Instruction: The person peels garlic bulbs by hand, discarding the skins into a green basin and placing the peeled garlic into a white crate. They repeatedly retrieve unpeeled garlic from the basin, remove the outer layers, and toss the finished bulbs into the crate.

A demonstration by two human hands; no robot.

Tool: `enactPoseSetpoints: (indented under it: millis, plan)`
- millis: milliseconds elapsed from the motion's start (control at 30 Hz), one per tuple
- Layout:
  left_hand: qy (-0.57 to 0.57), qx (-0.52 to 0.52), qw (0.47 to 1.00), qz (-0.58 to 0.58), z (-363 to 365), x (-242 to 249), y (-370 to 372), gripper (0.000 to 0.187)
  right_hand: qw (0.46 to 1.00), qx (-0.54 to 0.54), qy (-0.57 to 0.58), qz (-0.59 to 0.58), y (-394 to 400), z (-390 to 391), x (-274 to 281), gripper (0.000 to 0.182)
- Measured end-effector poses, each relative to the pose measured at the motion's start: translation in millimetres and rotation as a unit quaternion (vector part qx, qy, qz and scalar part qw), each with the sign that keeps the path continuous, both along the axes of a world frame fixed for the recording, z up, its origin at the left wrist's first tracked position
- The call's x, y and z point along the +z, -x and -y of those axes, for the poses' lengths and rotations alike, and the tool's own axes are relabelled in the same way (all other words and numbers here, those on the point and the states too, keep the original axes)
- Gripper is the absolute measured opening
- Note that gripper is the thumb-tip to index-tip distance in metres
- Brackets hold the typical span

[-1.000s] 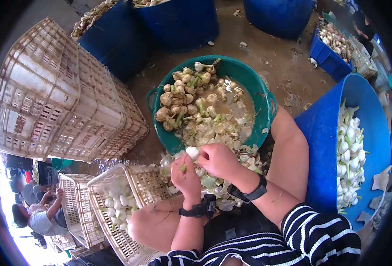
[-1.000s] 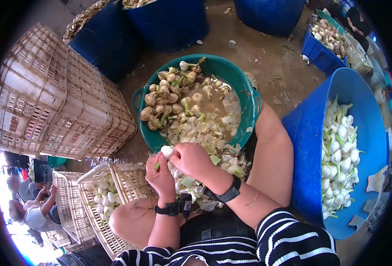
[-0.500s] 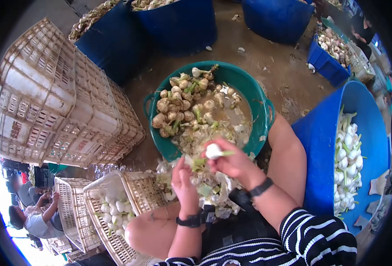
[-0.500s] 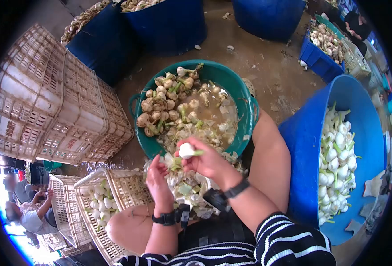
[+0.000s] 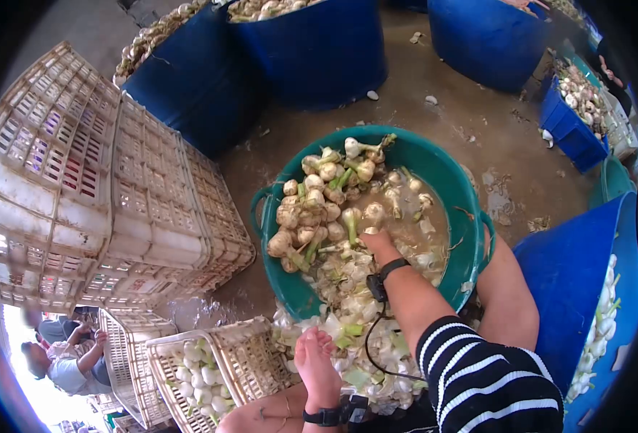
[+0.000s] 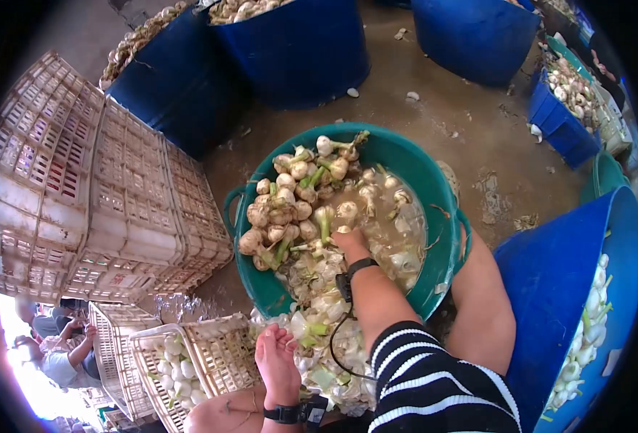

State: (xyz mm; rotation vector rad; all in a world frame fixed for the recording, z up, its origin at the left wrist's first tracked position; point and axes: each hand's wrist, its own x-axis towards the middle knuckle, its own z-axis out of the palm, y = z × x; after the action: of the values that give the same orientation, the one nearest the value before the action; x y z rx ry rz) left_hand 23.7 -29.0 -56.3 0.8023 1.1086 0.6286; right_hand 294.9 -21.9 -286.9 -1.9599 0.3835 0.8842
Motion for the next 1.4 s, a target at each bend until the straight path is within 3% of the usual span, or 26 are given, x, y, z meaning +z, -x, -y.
enactPoseSetpoints:
  millis: [33, 100, 167, 233, 267, 300, 367, 400, 433, 467, 533, 600, 700, 900, 933, 967, 1000, 1067, 1100, 1133, 1167, 1200, 1267, 1333, 1367, 1400]
  plan:
    - [0.004, 0.005, 1.0, -0.009, -3.4, -1.9, 3.1, 0.024, 1.0, 0.005, 0.004, -0.009, 12.3, 3.9, 1.7, 0.071]
    - [-0.045, -0.012, 0.999, -0.004, -10.0, -6.4, -1.6, 0.028, 0.97, 0.069, -0.232, -0.025, 36.1, 27.9, 85.6, 0.063]
    - [-0.061, -0.021, 0.997, -0.038, -10.9, 6.2, -15.8, 0.033, 0.927, 0.261, -0.244, 0.113, 64.3, 49.0, 143.4, 0.07]
    - [-0.087, -0.075, 0.991, -0.062, -8.1, 14.2, -15.3, 0.042, 0.88, 0.351, -0.256, 0.189, 107.3, 64.8, 213.5, 0.075]
    - [-0.097, -0.114, 0.988, -0.04, -7.8, 12.2, -13.6, 0.046, 0.817, 0.433, -0.21, 0.318, 129.3, 68.7, 221.2, 0.077]
    - [-0.095, -0.11, 0.988, -0.044, -6.6, 13.7, -14.3, 0.046, 0.8, 0.434, -0.236, 0.339, 151.3, 72.8, 235.7, 0.07]
    - [-0.242, -0.166, 0.956, -0.025, -3.0, 16.8, -13.5, 0.04, 0.781, 0.435, -0.261, 0.364, 176.1, 82.2, 255.6, 0.062]
    - [-0.243, -0.164, 0.956, -0.021, -1.5, 15.9, -7.9, 0.04, 0.785, 0.446, -0.198, 0.382, 182.0, 86.3, 261.6, 0.046]
    - [-0.175, -0.134, 0.975, -0.005, -1.7, 14.7, -3.6, 0.035, 0.784, 0.456, -0.133, 0.4, 186.6, 89.0, 266.5, 0.031]
    - [-0.106, -0.104, 0.989, 0.012, -1.7, 18.5, -0.3, 0.033, 0.781, 0.456, -0.133, 0.405, 192.3, 90.7, 269.6, 0.031]
    - [-0.038, -0.064, 0.996, 0.047, 0.8, 31.2, 8.2, 0.021, 0.73, 0.437, -0.126, 0.51, 206.3, 96.6, 271.5, 0.011]
    - [0.034, -0.084, 0.995, 0.034, -0.2, 30.9, 16.6, 0.019, 0.718, 0.439, -0.125, 0.527, 211.8, 101.8, 272.2, 0.008]
    - [0.033, -0.104, 0.994, 0.029, 2.0, 28.8, 20.7, 0.02, 0.663, 0.54, -0.039, 0.518, 213.4, 106.5, 277.0, 0.01]
    - [0.113, -0.135, 0.983, 0.047, 5.1, 22.8, 16.6, 0.021, 0.681, 0.501, -0.093, 0.526, 204.2, 110.2, 258.0, 0.013]
    - [0.124, -0.141, 0.98, 0.057, 5.9, 21.4, 17.5, 0.021, 0.836, 0.415, -0.168, 0.318, 200.1, 109.3, 251.4, 0.014]
    - [0.118, -0.171, 0.975, 0.076, 5.0, 19.8, 18.6, 0.027, 0.923, 0.294, -0.231, 0.085, 197.3, 110.1, 246.1, 0.016]
    - [0.119, -0.172, 0.975, 0.077, 5.8, 16.4, 16.7, 0.027, 0.924, 0.293, -0.23, 0.086, 197.4, 111.1, 245.2, 0.016]
    - [0.071, -0.151, 0.978, 0.124, 7.2, 13.9, 11.6, 0.031, 0.945, 0.145, -0.287, -0.05, 201.8, 110.7, 246.8, 0.02]
    - [0.058, -0.17, 0.978, 0.109, 5.2, 19.5, 14.8, 0.038, 0.948, 0.131, -0.289, 0.03, 208.6, 110.2, 250.1, 0.017]
    - [0.059, -0.172, 0.977, 0.109, 2.2, 20.3, 16.2, 0.038, 0.948, 0.129, -0.289, 0.031, 209.2, 109.8, 254.3, 0.017]
    - [0.02, -0.254, 0.967, 0.028, 0.6, 20.4, 18.6, 0.04, 0.887, 0.223, -0.264, 0.305, 209.6, 110.7, 257.7, 0.015]
    - [-0.018, -0.333, 0.941, -0.053, 1.1, 19.9, 21.0, 0.042, 0.749, 0.297, -0.216, 0.551, 210.1, 113.1, 258.8, 0.014]
    - [-0.041, -0.358, 0.931, -0.059, 3.7, 13.0, 21.4, 0.039, 0.766, 0.34, -0.188, 0.512, 207.9, 120.1, 243.4, 0.016]
    - [-0.186, -0.406, 0.89, -0.088, 7.7, 12.9, 21.3, 0.041, 0.896, 0.233, -0.189, 0.328, 208.6, 122.5, 229.6, 0.013]
    - [-0.27, -0.4, 0.875, -0.047, 13.5, 18.2, 20.3, 0.045, 0.897, 0.23, -0.187, 0.327, 203.5, 123.1, 226.6, 0.013]
    - [-0.269, -0.403, 0.874, -0.046, 17.4, 24.2, 20.3, 0.045, 0.953, 0.139, -0.251, 0.096, 194.6, 123.6, 223.6, 0.013]
